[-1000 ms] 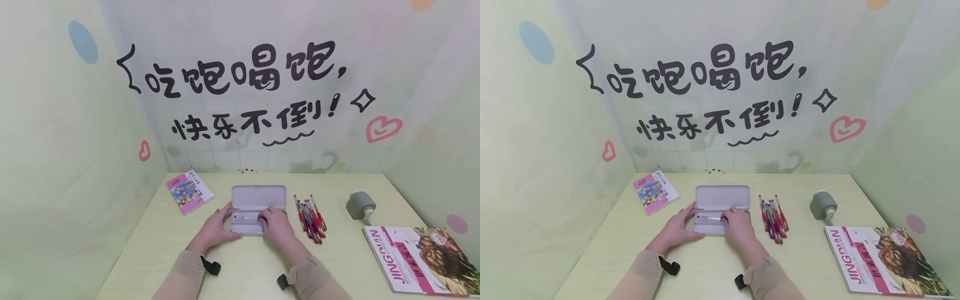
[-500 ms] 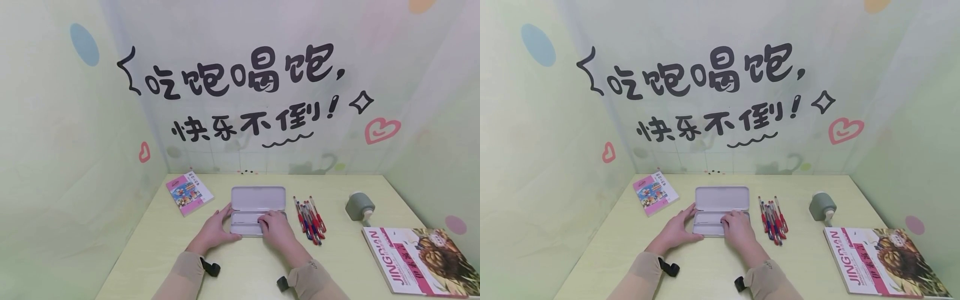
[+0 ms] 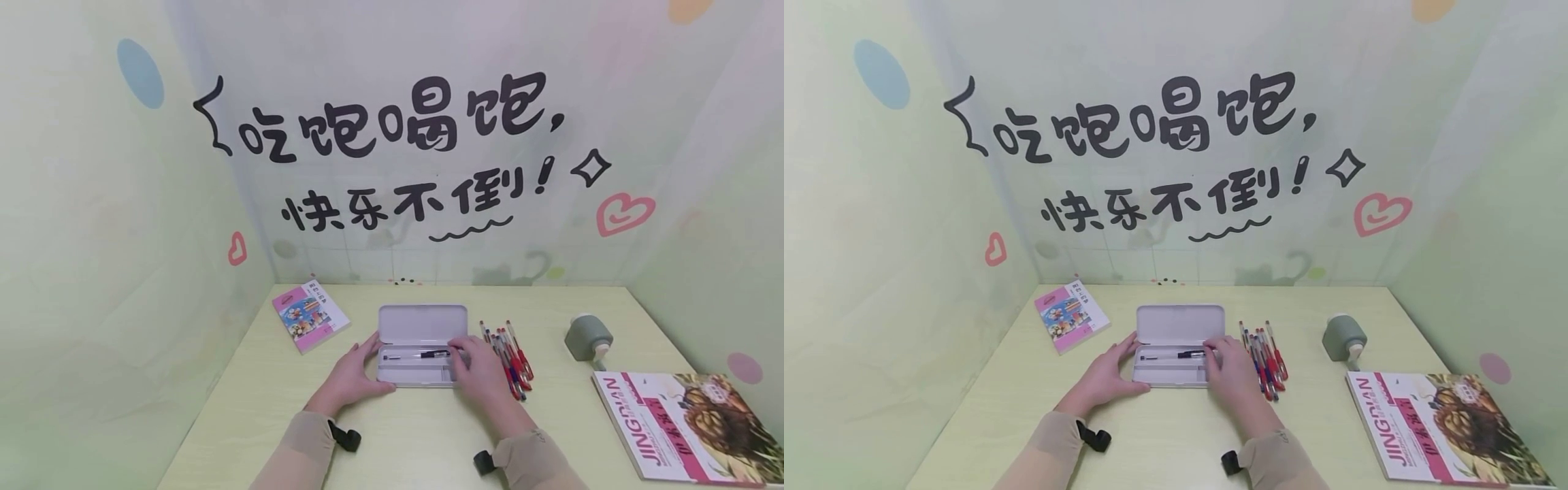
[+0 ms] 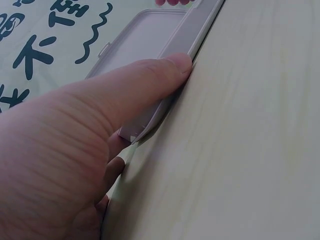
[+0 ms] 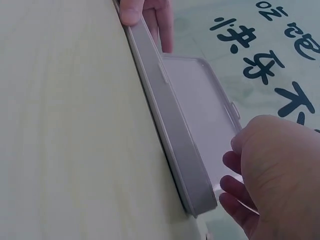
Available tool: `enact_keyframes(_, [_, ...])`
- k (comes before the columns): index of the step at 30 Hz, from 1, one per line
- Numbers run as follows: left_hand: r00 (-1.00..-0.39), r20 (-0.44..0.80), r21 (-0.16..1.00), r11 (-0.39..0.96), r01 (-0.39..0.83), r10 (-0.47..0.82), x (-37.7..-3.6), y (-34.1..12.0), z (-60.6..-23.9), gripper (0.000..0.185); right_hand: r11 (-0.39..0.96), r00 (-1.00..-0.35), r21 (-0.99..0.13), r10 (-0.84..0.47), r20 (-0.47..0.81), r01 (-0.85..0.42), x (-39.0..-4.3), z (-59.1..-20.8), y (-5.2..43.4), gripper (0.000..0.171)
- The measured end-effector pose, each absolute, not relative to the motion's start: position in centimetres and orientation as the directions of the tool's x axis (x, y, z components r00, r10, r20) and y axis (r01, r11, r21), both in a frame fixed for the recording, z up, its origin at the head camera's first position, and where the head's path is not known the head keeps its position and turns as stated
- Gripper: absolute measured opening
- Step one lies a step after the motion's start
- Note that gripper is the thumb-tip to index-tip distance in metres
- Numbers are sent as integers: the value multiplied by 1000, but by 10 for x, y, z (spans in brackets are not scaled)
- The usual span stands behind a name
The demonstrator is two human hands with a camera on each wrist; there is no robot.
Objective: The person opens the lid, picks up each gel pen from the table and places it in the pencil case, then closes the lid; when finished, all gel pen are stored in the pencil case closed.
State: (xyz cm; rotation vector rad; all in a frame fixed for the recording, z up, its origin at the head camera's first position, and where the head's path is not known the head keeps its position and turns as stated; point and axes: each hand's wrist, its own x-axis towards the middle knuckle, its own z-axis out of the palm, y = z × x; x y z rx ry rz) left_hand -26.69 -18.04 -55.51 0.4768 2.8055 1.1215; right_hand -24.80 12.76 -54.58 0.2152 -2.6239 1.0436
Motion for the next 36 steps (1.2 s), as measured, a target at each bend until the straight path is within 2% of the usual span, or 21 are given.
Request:
enact_keyframes(5, [-948,37,683,684,256,317,-268,-180,-555,131,746,-929,-630,39,368,-218,-247,-547,154,26])
enact_keyframes(9, [-948,34,689,679,253,317,-269,-179,-556,132,778,-902,-611,148,405,-146,-247,-547,178,27])
enact_keyframes(15, [-948,36,688,681,253,315,-269,-181,-556,132,814,-904,-580,266,334,26,-242,-546,207,36])
enact_keyframes(20, [-950,39,693,676,250,311,-268,-182,-555,132,838,-942,-522,287,174,159,-242,-546,215,47])
enact_keyframes(23, [-952,33,703,669,239,305,-267,-182,-556,132,843,-950,-501,291,115,197,-241,-545,216,50])
enact_keyframes(36, [-953,29,710,664,233,302,-267,-180,-560,131,859,-955,-453,293,53,238,-239,-540,222,45])
